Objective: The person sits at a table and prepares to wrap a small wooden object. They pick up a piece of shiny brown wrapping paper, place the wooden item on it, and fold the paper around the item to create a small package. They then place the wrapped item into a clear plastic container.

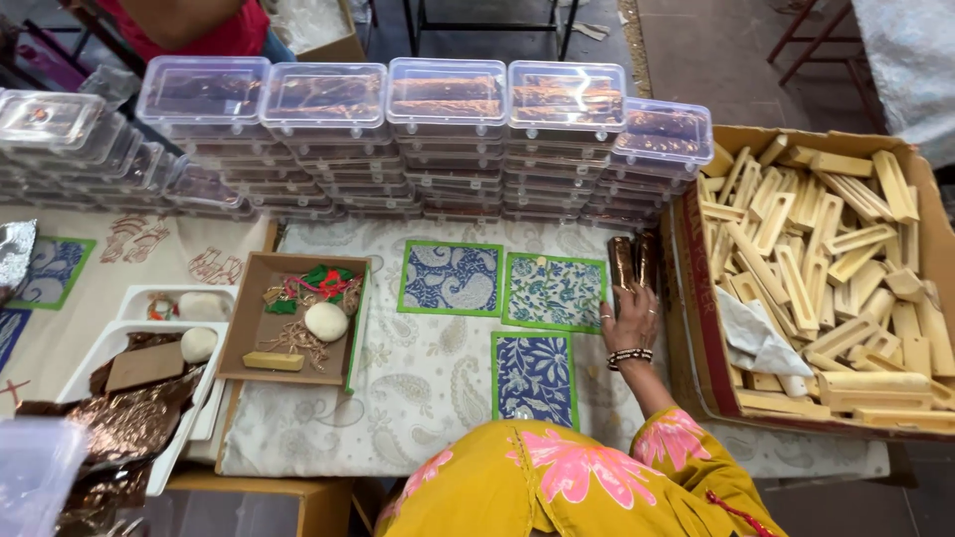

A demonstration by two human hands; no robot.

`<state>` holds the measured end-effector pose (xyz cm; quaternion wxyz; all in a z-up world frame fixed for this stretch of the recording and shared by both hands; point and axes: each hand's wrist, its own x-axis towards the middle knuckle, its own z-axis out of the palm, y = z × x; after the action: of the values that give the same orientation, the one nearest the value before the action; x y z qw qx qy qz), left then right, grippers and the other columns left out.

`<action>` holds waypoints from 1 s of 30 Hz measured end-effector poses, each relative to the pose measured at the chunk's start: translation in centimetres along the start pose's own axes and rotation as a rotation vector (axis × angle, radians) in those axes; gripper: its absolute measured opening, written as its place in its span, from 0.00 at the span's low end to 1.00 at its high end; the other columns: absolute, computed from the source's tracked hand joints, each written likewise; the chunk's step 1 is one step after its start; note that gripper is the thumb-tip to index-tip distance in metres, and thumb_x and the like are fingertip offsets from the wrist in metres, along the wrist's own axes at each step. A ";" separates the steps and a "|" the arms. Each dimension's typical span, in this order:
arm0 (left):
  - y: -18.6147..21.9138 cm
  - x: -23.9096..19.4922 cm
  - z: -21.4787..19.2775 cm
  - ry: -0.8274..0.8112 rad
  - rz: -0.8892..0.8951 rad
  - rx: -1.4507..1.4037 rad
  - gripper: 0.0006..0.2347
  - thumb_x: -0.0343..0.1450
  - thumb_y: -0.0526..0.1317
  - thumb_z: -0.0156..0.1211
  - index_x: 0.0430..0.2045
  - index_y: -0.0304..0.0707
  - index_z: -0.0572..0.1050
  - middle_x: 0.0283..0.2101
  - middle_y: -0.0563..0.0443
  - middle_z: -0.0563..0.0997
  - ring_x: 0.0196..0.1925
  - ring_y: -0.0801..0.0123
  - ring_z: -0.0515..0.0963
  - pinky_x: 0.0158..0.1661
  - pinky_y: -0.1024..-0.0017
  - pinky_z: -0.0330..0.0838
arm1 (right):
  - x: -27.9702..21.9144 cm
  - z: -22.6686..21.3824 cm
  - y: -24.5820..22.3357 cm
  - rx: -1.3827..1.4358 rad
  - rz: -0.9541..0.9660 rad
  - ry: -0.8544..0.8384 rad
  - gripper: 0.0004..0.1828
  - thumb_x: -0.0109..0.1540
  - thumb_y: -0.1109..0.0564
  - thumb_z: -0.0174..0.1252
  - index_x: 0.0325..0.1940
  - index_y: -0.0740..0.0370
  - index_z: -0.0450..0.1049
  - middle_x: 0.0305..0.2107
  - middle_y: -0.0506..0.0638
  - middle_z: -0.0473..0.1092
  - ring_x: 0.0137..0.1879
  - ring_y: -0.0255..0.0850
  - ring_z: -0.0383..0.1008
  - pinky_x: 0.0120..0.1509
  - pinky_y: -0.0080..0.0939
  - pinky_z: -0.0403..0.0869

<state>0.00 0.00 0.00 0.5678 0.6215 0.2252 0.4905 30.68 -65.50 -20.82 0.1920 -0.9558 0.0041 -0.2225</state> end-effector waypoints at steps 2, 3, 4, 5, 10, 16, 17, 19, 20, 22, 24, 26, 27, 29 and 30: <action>-6.2 0.4 3.1 -0.047 0.001 -0.064 0.23 0.67 0.27 0.75 0.55 0.34 0.70 0.62 0.44 0.74 0.64 0.54 0.78 0.60 0.54 0.81 | 0.9 -3.0 -2.0 0.040 -0.026 0.020 0.21 0.60 0.52 0.65 0.57 0.58 0.75 0.61 0.60 0.66 0.71 0.60 0.60 0.74 0.58 0.62; -9.5 -0.2 4.7 -0.071 0.000 -0.096 0.23 0.67 0.27 0.75 0.54 0.34 0.71 0.62 0.44 0.74 0.64 0.55 0.78 0.61 0.54 0.81 | 1.3 -4.6 -3.0 0.085 -0.062 0.037 0.21 0.60 0.53 0.65 0.56 0.59 0.75 0.60 0.61 0.66 0.71 0.61 0.61 0.74 0.58 0.63; -12.1 -0.5 6.2 -0.094 -0.001 -0.129 0.23 0.67 0.26 0.75 0.54 0.34 0.71 0.62 0.44 0.75 0.64 0.55 0.78 0.61 0.54 0.82 | 1.8 -6.3 -3.2 0.077 -0.051 0.041 0.21 0.60 0.53 0.65 0.56 0.59 0.75 0.60 0.61 0.66 0.71 0.61 0.61 0.74 0.58 0.63; -14.4 -0.9 7.9 -0.118 -0.003 -0.162 0.23 0.67 0.26 0.76 0.54 0.34 0.71 0.62 0.45 0.75 0.64 0.55 0.78 0.61 0.54 0.82 | 2.2 -8.0 -3.4 0.100 -0.081 0.062 0.20 0.61 0.54 0.64 0.56 0.59 0.75 0.60 0.60 0.66 0.70 0.60 0.62 0.74 0.57 0.63; -19.8 -9.1 20.8 -0.456 -0.406 -0.457 0.21 0.63 0.23 0.68 0.47 0.37 0.72 0.53 0.50 0.76 0.56 0.66 0.81 0.54 0.67 0.81 | 4.3 -14.8 -1.0 0.051 -0.087 0.138 0.19 0.62 0.56 0.64 0.57 0.59 0.75 0.60 0.58 0.68 0.69 0.57 0.64 0.75 0.55 0.65; -28.3 -15.3 25.3 -0.449 -0.880 -0.311 0.14 0.66 0.29 0.65 0.45 0.40 0.76 0.43 0.56 0.82 0.41 0.68 0.82 0.38 0.68 0.77 | 3.5 -17.2 12.1 -0.267 0.154 -0.088 0.18 0.66 0.48 0.60 0.59 0.52 0.77 0.51 0.57 0.76 0.62 0.53 0.72 0.68 0.52 0.70; -30.0 -16.0 25.2 -0.408 -1.015 -0.380 0.12 0.67 0.33 0.64 0.44 0.42 0.76 0.41 0.56 0.81 0.41 0.64 0.83 0.39 0.64 0.79 | 3.1 -17.7 12.8 -0.292 0.219 -0.231 0.19 0.66 0.45 0.60 0.60 0.48 0.77 0.52 0.55 0.75 0.62 0.53 0.72 0.68 0.53 0.70; -32.3 -17.6 25.3 -0.367 -1.153 -0.450 0.10 0.68 0.37 0.62 0.42 0.44 0.76 0.38 0.56 0.79 0.40 0.59 0.84 0.39 0.60 0.81 | 2.8 -18.8 13.0 -0.319 0.287 -0.371 0.20 0.66 0.41 0.59 0.61 0.44 0.77 0.54 0.54 0.75 0.62 0.53 0.72 0.68 0.53 0.70; -32.8 -18.5 25.4 -0.378 -1.255 -0.451 0.10 0.69 0.38 0.61 0.42 0.43 0.76 0.39 0.55 0.81 0.41 0.58 0.84 0.40 0.58 0.81 | 2.8 -19.4 12.6 -0.368 0.383 -0.539 0.23 0.63 0.38 0.61 0.62 0.38 0.74 0.58 0.49 0.70 0.63 0.51 0.70 0.67 0.54 0.70; -33.8 -20.0 25.5 -0.389 -1.360 -0.447 0.09 0.69 0.40 0.60 0.42 0.43 0.76 0.40 0.53 0.82 0.42 0.57 0.83 0.41 0.57 0.81 | 2.2 -19.2 13.2 -0.418 0.485 -0.707 0.26 0.61 0.35 0.63 0.62 0.32 0.71 0.63 0.44 0.65 0.65 0.50 0.69 0.66 0.54 0.70; -34.8 -21.2 25.5 -0.442 -1.397 -0.398 0.10 0.69 0.41 0.60 0.43 0.43 0.74 0.40 0.52 0.81 0.43 0.53 0.84 0.38 0.56 0.79 | 1.0 -17.7 15.2 -0.362 0.417 -0.676 0.33 0.57 0.40 0.69 0.65 0.28 0.69 0.62 0.43 0.66 0.64 0.47 0.71 0.66 0.51 0.72; -34.4 -22.1 26.1 -0.494 -1.368 -0.402 0.11 0.70 0.38 0.60 0.44 0.40 0.73 0.42 0.49 0.81 0.43 0.53 0.84 0.40 0.55 0.80 | 0.8 -17.2 15.7 -0.360 0.376 -0.661 0.32 0.56 0.46 0.70 0.64 0.29 0.71 0.60 0.45 0.68 0.63 0.47 0.73 0.66 0.50 0.73; -34.2 -22.5 26.4 -0.547 -1.337 -0.409 0.11 0.70 0.35 0.60 0.45 0.36 0.72 0.43 0.47 0.81 0.43 0.53 0.83 0.41 0.53 0.81 | 0.7 -17.0 16.0 -0.359 0.333 -0.643 0.33 0.55 0.52 0.72 0.63 0.29 0.74 0.57 0.46 0.71 0.61 0.47 0.74 0.65 0.48 0.73; -30.1 -22.5 27.7 -0.600 -1.334 -0.443 0.12 0.69 0.32 0.59 0.46 0.36 0.72 0.45 0.46 0.82 0.46 0.54 0.84 0.44 0.53 0.82 | 1.2 -17.4 15.4 -0.345 0.388 -0.594 0.25 0.57 0.52 0.70 0.57 0.30 0.78 0.54 0.43 0.73 0.58 0.45 0.76 0.64 0.48 0.74; -28.1 -22.4 28.5 -0.656 -1.327 -0.479 0.14 0.68 0.29 0.58 0.47 0.36 0.71 0.47 0.44 0.82 0.49 0.54 0.84 0.46 0.53 0.84 | 1.7 -17.5 15.0 -0.330 0.442 -0.542 0.18 0.59 0.52 0.69 0.51 0.32 0.81 0.51 0.40 0.76 0.56 0.44 0.78 0.63 0.47 0.75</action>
<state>23.09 -25.43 -30.37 0.8990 0.3304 0.2587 -0.1257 25.87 -85.97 -11.21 0.0729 -0.9741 0.1947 0.0887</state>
